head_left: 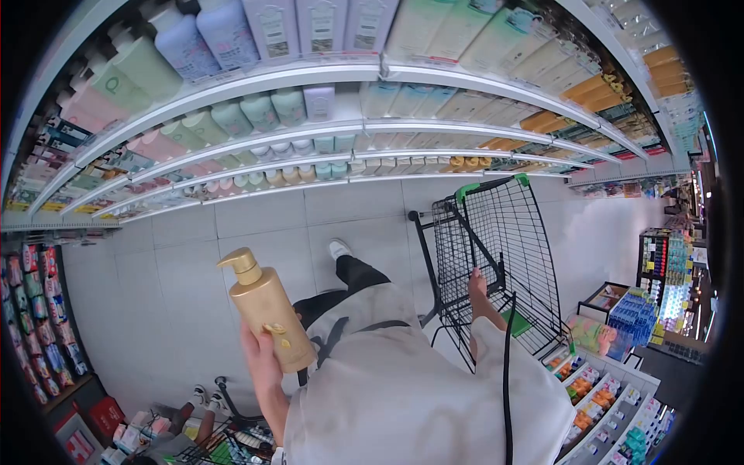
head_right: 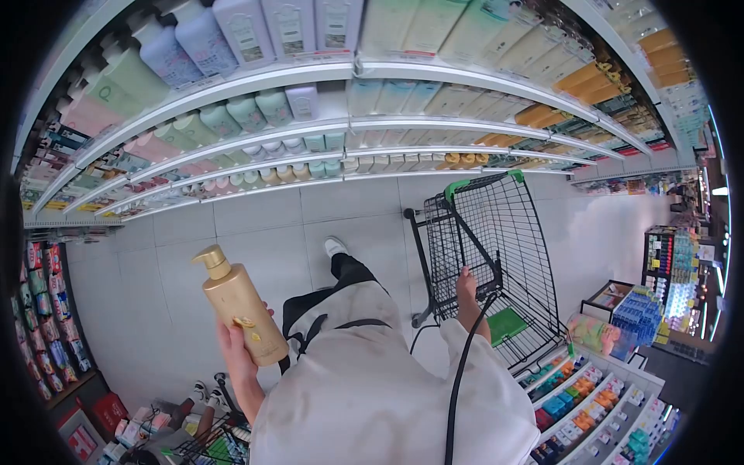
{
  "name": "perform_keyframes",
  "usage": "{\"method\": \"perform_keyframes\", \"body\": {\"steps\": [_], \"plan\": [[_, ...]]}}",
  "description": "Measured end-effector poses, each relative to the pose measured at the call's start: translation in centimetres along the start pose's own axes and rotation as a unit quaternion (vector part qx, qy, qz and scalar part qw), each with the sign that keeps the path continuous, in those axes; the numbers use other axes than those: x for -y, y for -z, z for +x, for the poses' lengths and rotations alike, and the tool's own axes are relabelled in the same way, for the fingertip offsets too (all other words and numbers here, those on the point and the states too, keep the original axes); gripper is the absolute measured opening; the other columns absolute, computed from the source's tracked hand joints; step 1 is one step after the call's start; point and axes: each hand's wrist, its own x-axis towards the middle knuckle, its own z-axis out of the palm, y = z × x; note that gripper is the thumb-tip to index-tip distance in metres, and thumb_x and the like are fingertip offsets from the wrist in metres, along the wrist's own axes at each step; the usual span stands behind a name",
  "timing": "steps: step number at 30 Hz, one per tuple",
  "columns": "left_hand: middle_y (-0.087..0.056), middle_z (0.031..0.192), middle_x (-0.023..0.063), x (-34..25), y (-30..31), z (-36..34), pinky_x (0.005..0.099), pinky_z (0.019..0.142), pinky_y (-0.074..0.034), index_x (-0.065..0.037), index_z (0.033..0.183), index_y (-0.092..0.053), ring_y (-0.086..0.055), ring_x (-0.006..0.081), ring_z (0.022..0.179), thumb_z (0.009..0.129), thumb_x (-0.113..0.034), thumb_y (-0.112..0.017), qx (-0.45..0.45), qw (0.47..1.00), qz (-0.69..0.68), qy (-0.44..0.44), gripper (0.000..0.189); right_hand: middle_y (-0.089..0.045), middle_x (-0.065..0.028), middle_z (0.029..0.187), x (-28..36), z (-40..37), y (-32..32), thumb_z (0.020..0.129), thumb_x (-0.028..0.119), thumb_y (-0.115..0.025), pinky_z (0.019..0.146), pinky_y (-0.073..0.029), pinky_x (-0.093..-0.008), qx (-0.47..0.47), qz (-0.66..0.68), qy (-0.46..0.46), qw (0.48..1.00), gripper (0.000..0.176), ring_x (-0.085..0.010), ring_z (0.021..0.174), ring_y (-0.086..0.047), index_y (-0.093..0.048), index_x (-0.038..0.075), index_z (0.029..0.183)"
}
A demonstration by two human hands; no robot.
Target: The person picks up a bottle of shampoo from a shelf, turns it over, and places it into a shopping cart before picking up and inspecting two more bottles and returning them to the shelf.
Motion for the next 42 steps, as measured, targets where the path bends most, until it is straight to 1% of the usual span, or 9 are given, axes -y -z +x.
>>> {"method": "perform_keyframes", "body": {"steps": [7, 11, 13, 16, 27, 34, 37, 38, 42], "plan": [[-0.060, 0.109, 0.0231, -1.4, 11.1, 1.4, 0.0415, 0.078, -0.054, 0.001, 0.130, -0.035, -0.064, 0.0333, 0.095, 0.088, -0.053, -0.054, 0.012, 0.999, -0.032, 0.010, 0.071, -0.056, -0.0256, 0.122, 6.0, -11.0, -6.3, 0.094, 0.056, -0.030, 0.099, -0.038, -0.0451, 0.011, 0.004, -0.028, 1.000, 0.068, -0.0415, 0.118, -0.049, -0.055, 0.000, 0.124], [-0.060, 0.108, 0.0217, -2.0, 21.9, 0.3, 0.0403, 0.077, -0.054, 0.001, 0.130, -0.035, -0.065, 0.0318, 0.093, 0.088, -0.053, -0.054, -0.007, 1.000, 0.011, -0.003, 0.072, -0.054, -0.0273, 0.122, 8.0, -15.1, -11.7, 0.095, 0.055, -0.028, 0.097, -0.040, -0.0448, 0.030, 0.021, -0.007, 0.999, 0.070, -0.0416, 0.118, -0.048, -0.052, -0.003, 0.125], [-0.060, 0.108, 0.0211, -3.7, 25.4, 0.5, 0.0400, 0.076, -0.055, 0.001, 0.130, -0.036, -0.065, 0.0313, 0.092, 0.088, -0.054, -0.055, -0.042, 0.998, 0.049, -0.019, 0.072, -0.055, -0.0290, 0.121, 10.8, -18.4, -13.9, 0.097, 0.052, -0.023, 0.097, -0.040, -0.0466, -0.015, 0.005, -0.022, 1.000, 0.069, -0.0420, 0.117, -0.049, -0.051, -0.005, 0.125], [-0.060, 0.106, 0.0202, -7.1, 30.6, -1.0, 0.0403, 0.075, -0.055, 0.002, 0.129, -0.036, -0.065, 0.0311, 0.092, 0.087, -0.054, -0.055, -0.016, 1.000, 0.025, 0.009, 0.072, -0.057, -0.0281, 0.118, 14.1, -24.2, -16.0, 0.097, 0.051, -0.023, 0.095, -0.041, -0.0479, 0.012, 0.025, -0.020, 0.999, 0.068, -0.0434, 0.114, -0.051, -0.054, -0.004, 0.122], [-0.061, 0.106, 0.0208, -12.2, 44.7, 1.8, 0.0395, 0.073, -0.056, 0.004, 0.126, -0.040, -0.065, 0.0293, 0.092, 0.082, -0.059, -0.061, -0.055, 0.997, -0.059, -0.012, 0.079, -0.059, -0.0255, 0.116, 24.7, -40.9, -24.4, 0.094, 0.058, -0.022, 0.095, -0.041, -0.0469, -0.035, -0.002, -0.013, 0.999, 0.073, -0.0425, 0.112, -0.053, -0.058, -0.001, 0.118], [-0.061, 0.106, 0.0186, -13.5, 55.5, 6.9, 0.0383, 0.074, -0.056, 0.003, 0.125, -0.042, -0.065, 0.0283, 0.093, 0.078, -0.062, -0.062, -0.137, 0.991, 0.005, -0.012, 0.083, -0.062, -0.0297, 0.103, 27.9, -45.1, -31.0, 0.093, 0.058, -0.023, 0.089, -0.043, -0.0496, -0.085, -0.010, 0.004, 0.996, 0.076, -0.0446, 0.102, -0.058, -0.063, -0.005, 0.108], [-0.061, 0.107, 0.0176, -14.5, 59.9, 9.1, 0.0383, 0.075, -0.056, 0.003, 0.125, -0.042, -0.065, 0.0281, 0.093, 0.079, -0.061, -0.061, -0.110, 0.993, 0.041, -0.028, 0.081, -0.061, -0.0318, 0.103, 31.2, -48.8, -33.1, 0.094, 0.056, -0.021, 0.088, -0.043, -0.0507, -0.079, 0.026, 0.015, 0.996, 0.077, -0.0463, 0.100, -0.057, -0.062, -0.007, 0.108], [-0.061, 0.106, 0.0179, -14.7, 61.3, 9.6, 0.0384, 0.075, -0.056, 0.003, 0.125, -0.041, -0.065, 0.0283, 0.093, 0.080, -0.061, -0.060, -0.104, 0.993, 0.038, -0.030, 0.081, -0.063, -0.0307, 0.096, 31.9, -50.0, -34.1, 0.096, 0.051, -0.032, 0.082, -0.046, -0.0489, -0.124, 0.036, 0.024, 0.991, 0.065, -0.0460, 0.095, -0.059, -0.063, -0.006, 0.102], [-0.061, 0.106, 0.0196, -18.9, 62.9, 11.0, 0.0387, 0.077, -0.056, 0.004, 0.126, -0.041, -0.065, 0.0288, 0.092, 0.083, -0.062, -0.055, -0.114, 0.993, -0.026, 0.020, 0.080, -0.063, -0.0283, 0.102, 33.5, -52.4, -37.4, 0.096, 0.050, -0.029, 0.085, -0.047, -0.0492, -0.120, -0.045, 0.011, 0.992, 0.063, -0.0452, 0.097, -0.059, -0.063, -0.002, 0.106]]}}
